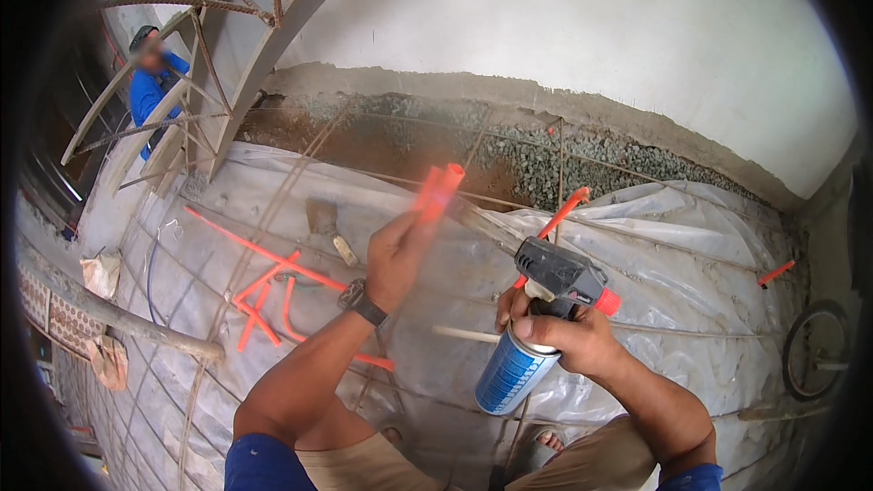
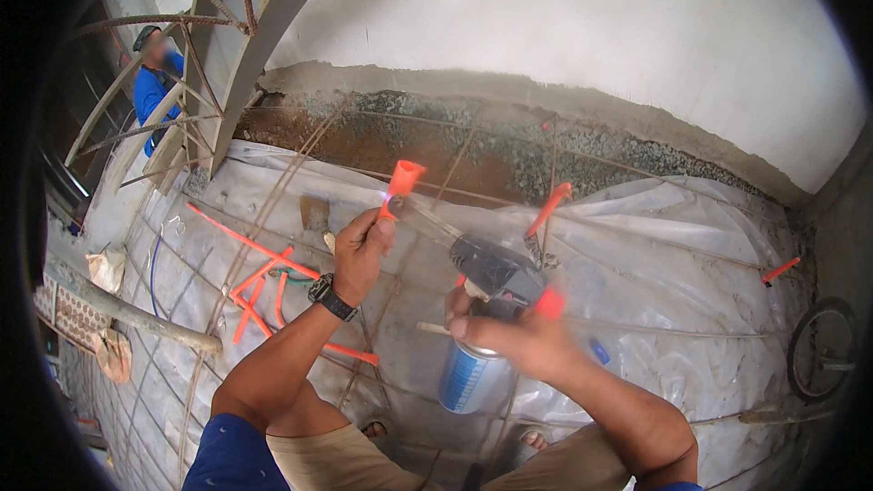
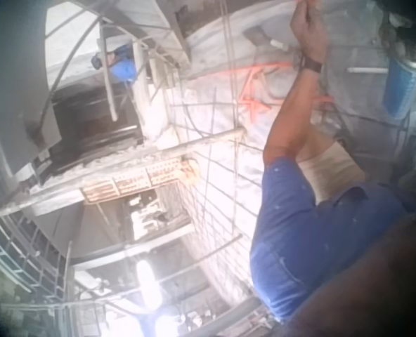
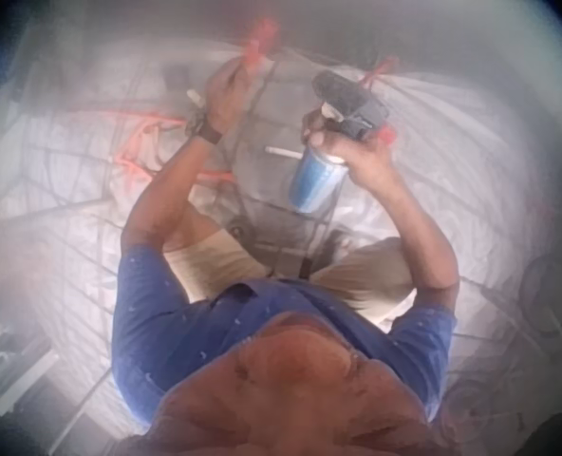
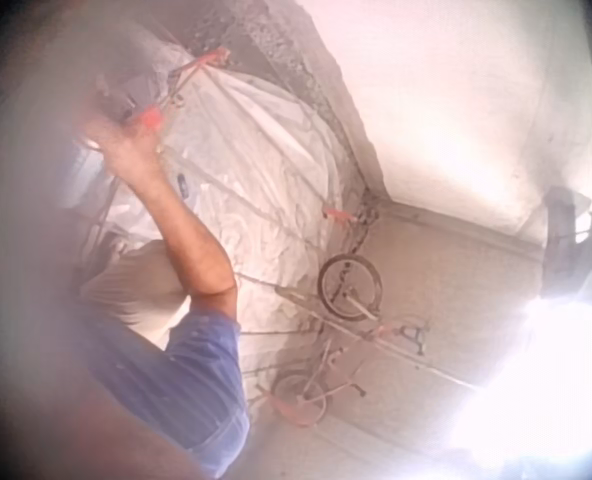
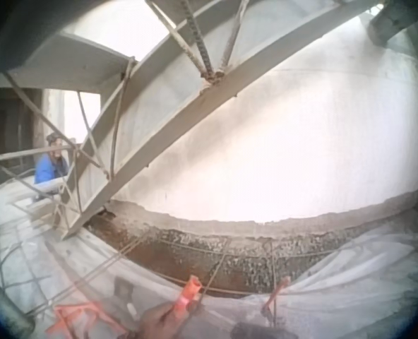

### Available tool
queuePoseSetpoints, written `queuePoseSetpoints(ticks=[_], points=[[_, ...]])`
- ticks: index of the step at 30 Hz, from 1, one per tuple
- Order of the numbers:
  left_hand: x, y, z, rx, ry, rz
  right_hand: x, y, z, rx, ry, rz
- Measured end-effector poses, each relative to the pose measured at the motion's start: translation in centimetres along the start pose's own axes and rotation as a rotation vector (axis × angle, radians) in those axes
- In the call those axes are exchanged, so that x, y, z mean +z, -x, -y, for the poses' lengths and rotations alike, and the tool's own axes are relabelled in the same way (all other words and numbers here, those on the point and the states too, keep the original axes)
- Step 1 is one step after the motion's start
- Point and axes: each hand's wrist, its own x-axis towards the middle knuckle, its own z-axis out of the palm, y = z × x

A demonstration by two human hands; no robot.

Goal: The person uses a blowtorch to heat a red plastic pipe, then bends it into a curved shape. They repeat this process with multiple pipe segments, placing the finished pieces on the floor.

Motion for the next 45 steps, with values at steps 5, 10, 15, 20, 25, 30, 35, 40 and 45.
queuePoseSetpoints(ticks=[5, 10, 15, 20, 25, 30, 35, 40, 45], points=[[-0.2, 0.4, -0.2, -0.153, 0.205, 0.022, 0.3, 0.0, -0.2, 0.083, -0.124, -0.134], [-0.1, 0.3, 0.2, -0.123, 0.14, 0.03, 0.3, 0.1, -0.5, 0.055, 0.009, -0.038], [0.0, 0.1, 0.3, -0.157, 0.136, 0.025, 0.2, -0.2, -0.8, 0.134, -0.244, -0.205], [0.0, 0.1, 0.4, -0.19, 0.17, 0.025, 0.2, 0.0, -0.5, 0.028, -0.04, -0.017], [-0.1, 0.2, 0.7, -0.204, 0.183, 0.037, 0.3, -0.3, -0.6, 0.104, -0.141, -0.158], [-0.1, 0.2, 0.8, -0.172, 0.129, 0.044, 0.3, -0.3, -0.8, 0.087, -0.157, -0.15], [0.0, 0.4, 0.9, -0.223, 0.16, 0.001, 0.2, 0.0, -0.8, 0.125, -0.095, -0.092], [-0.1, 0.2, 1.4, -0.23, 0.157, 0.008, 0.3, -0.3, -1.3, 0.127, -0.248, -0.161], [-0.3, 0.4, 1.4, -0.228, 0.167, 0.014, 0.0, -0.3, -1.5, 0.117, -0.12, -0.1]])
